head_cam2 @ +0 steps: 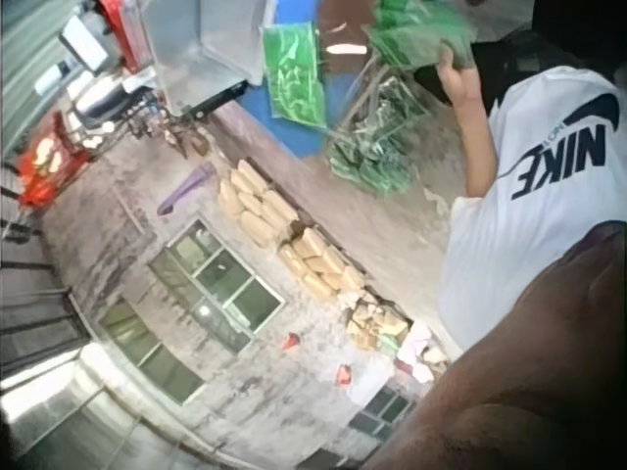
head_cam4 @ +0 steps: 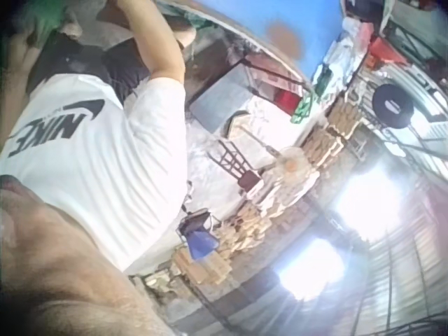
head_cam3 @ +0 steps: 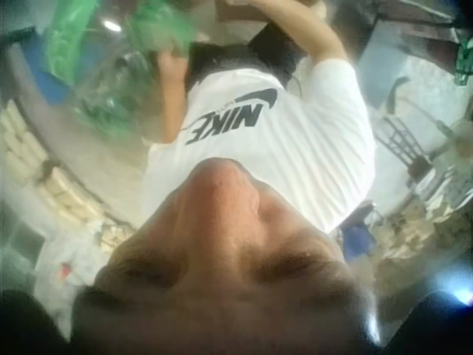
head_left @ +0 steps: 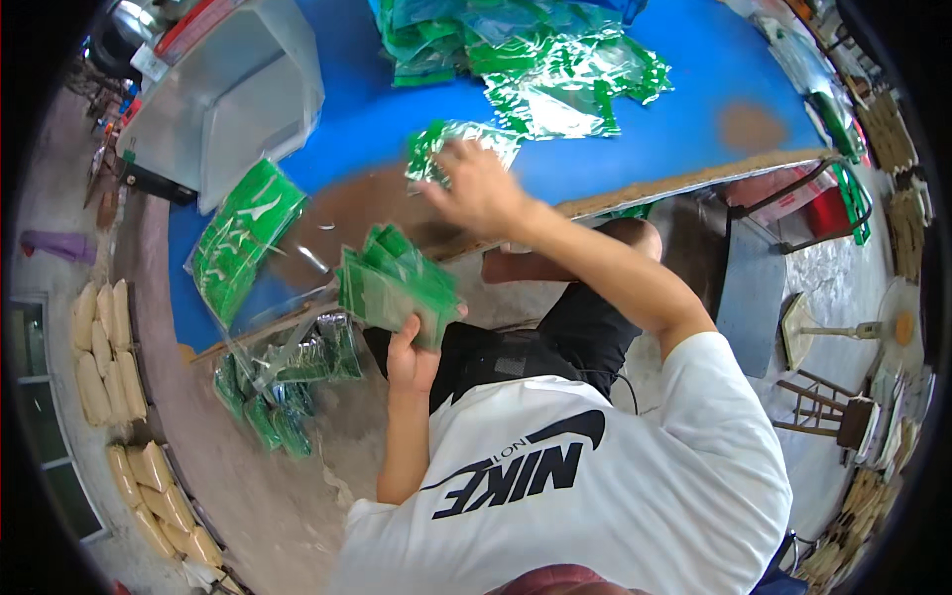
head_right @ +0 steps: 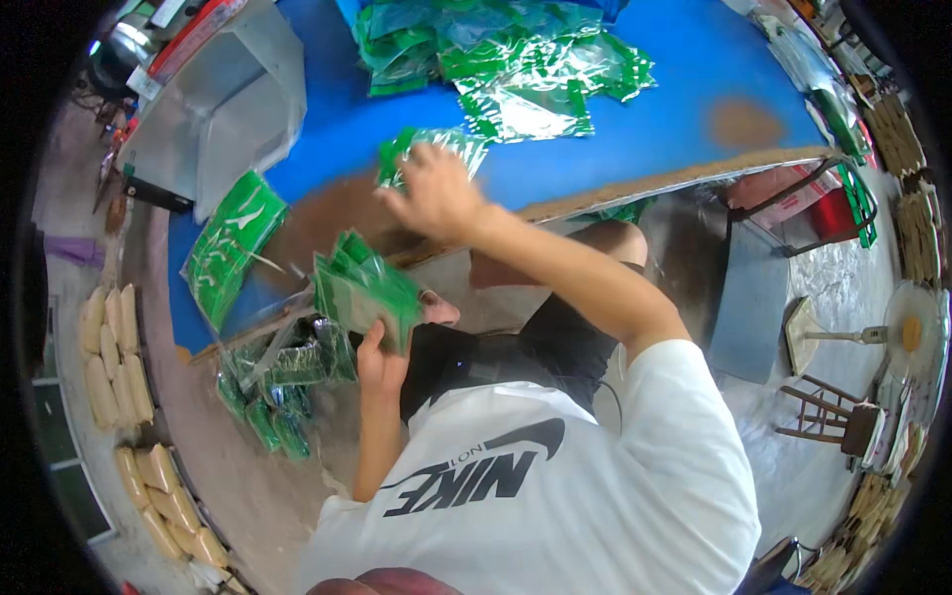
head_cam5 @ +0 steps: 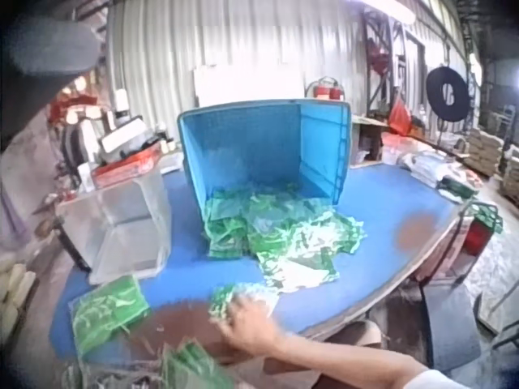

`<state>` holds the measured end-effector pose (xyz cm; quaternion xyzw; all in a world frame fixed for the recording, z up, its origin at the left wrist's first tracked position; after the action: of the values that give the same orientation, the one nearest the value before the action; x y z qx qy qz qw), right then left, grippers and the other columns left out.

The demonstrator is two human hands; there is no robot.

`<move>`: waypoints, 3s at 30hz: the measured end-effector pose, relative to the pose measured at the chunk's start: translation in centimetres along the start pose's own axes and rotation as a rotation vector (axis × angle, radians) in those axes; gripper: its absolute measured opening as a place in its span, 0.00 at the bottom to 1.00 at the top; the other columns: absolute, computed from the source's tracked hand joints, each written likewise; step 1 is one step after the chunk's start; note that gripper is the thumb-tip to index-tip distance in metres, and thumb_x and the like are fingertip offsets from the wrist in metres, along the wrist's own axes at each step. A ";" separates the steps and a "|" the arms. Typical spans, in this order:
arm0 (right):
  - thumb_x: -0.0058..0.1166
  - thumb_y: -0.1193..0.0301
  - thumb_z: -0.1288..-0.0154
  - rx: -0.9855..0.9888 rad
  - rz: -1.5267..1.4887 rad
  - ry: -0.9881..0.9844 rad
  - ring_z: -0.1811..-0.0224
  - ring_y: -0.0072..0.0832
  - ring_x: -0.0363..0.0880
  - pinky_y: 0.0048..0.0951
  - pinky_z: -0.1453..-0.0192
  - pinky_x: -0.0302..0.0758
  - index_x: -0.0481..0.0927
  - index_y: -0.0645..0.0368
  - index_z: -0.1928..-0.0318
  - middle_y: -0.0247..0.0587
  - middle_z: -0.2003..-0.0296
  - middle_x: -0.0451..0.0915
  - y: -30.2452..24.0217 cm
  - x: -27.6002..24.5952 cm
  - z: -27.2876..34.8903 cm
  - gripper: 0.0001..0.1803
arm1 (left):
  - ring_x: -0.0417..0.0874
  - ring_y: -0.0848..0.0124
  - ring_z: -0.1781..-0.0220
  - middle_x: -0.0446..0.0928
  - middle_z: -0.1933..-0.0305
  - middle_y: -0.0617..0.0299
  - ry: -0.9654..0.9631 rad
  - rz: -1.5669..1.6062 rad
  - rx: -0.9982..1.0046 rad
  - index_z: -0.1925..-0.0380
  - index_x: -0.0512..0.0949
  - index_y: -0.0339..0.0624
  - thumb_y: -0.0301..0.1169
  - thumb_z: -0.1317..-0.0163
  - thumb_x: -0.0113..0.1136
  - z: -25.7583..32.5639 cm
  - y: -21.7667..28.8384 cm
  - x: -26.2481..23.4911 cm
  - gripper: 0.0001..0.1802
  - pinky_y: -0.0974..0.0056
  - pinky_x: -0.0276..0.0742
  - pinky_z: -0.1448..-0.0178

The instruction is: The recorder is counting green packets from a blue bin and placing them into a larger plastic bag.

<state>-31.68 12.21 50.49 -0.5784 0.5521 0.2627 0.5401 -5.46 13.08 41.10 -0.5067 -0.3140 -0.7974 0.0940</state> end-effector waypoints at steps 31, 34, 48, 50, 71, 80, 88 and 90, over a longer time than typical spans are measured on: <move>0.50 0.68 0.29 -0.284 -0.463 -0.140 0.38 0.54 0.75 0.46 0.32 0.70 0.77 0.63 0.40 0.61 0.44 0.79 1.3 -2.7 7.3 0.21 | 0.71 0.59 0.27 0.72 0.31 0.57 -0.071 -0.024 -0.054 0.31 0.67 0.38 0.27 0.34 0.64 -1.9 -0.5 -0.2 0.31 0.50 0.63 0.21; 0.51 0.54 0.27 0.174 0.027 0.357 0.33 0.55 0.70 0.55 0.30 0.65 0.74 0.62 0.36 0.61 0.39 0.75 7.8 -3.3 4.3 0.29 | 0.72 0.59 0.29 0.73 0.32 0.57 -0.027 0.000 -0.070 0.32 0.67 0.38 0.26 0.35 0.64 -1.8 -0.7 -0.8 0.32 0.50 0.64 0.21; 0.56 0.51 0.28 -0.013 -0.067 0.447 0.34 0.55 0.72 0.51 0.30 0.68 0.76 0.63 0.39 0.60 0.37 0.75 11.6 -4.2 2.9 0.30 | 0.76 0.59 0.32 0.75 0.35 0.57 -0.058 -0.114 -0.121 0.33 0.68 0.35 0.23 0.39 0.67 -2.0 -0.5 0.6 0.33 0.52 0.69 0.25; 0.53 0.40 0.32 0.113 0.211 0.220 0.30 0.55 0.66 0.54 0.28 0.62 0.76 0.62 0.38 0.60 0.36 0.71 14.1 -4.0 2.9 0.39 | 0.75 0.58 0.32 0.74 0.33 0.57 -0.071 -0.051 -0.137 0.32 0.67 0.35 0.24 0.40 0.67 -1.3 -0.8 -0.4 0.35 0.51 0.67 0.24; 0.57 0.66 0.35 -0.298 0.009 -0.146 0.42 0.49 0.77 0.47 0.37 0.74 0.81 0.62 0.47 0.55 0.46 0.79 4.2 -3.3 6.1 0.18 | 0.71 0.52 0.28 0.73 0.32 0.50 -0.162 0.184 -0.126 0.33 0.67 0.33 0.26 0.40 0.67 -2.2 -2.1 -2.6 0.35 0.40 0.61 0.21; 0.59 0.44 0.35 -0.005 0.237 0.433 0.28 0.61 0.62 0.57 0.27 0.62 0.66 0.48 0.27 0.63 0.30 0.63 19.0 -4.8 -10.3 0.41 | 0.68 0.48 0.25 0.70 0.29 0.49 -0.005 0.058 -0.070 0.29 0.63 0.36 0.26 0.41 0.63 -0.9 -0.8 -0.8 0.38 0.35 0.59 0.21; 0.44 0.23 0.42 0.367 0.363 0.192 0.21 0.69 0.40 0.76 0.24 0.39 0.59 0.37 0.22 0.62 0.22 0.48 20.6 -0.7 -11.5 0.54 | 0.74 0.49 0.30 0.74 0.33 0.48 -0.074 -0.005 -0.030 0.33 0.67 0.33 0.30 0.43 0.66 1.5 -0.2 0.9 0.37 0.41 0.69 0.27; 0.42 0.24 0.40 0.279 0.321 0.220 0.21 0.71 0.41 0.76 0.24 0.38 0.61 0.39 0.23 0.65 0.22 0.49 18.6 0.9 -9.5 0.52 | 0.74 0.49 0.30 0.74 0.33 0.48 -0.076 0.029 -0.036 0.33 0.66 0.33 0.30 0.43 0.67 0.9 -0.5 -0.7 0.38 0.42 0.69 0.26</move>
<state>-51.43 6.83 46.12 -0.4284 0.7234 0.2016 0.5025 -4.68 13.93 40.55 -0.5427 -0.2955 -0.7817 0.0843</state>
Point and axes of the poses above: each hand's wrist, its own z-axis away from the middle knuckle, its own x-axis out of the palm, y = z × x, the point moved 1 cm from there along -z, towards the middle knuckle
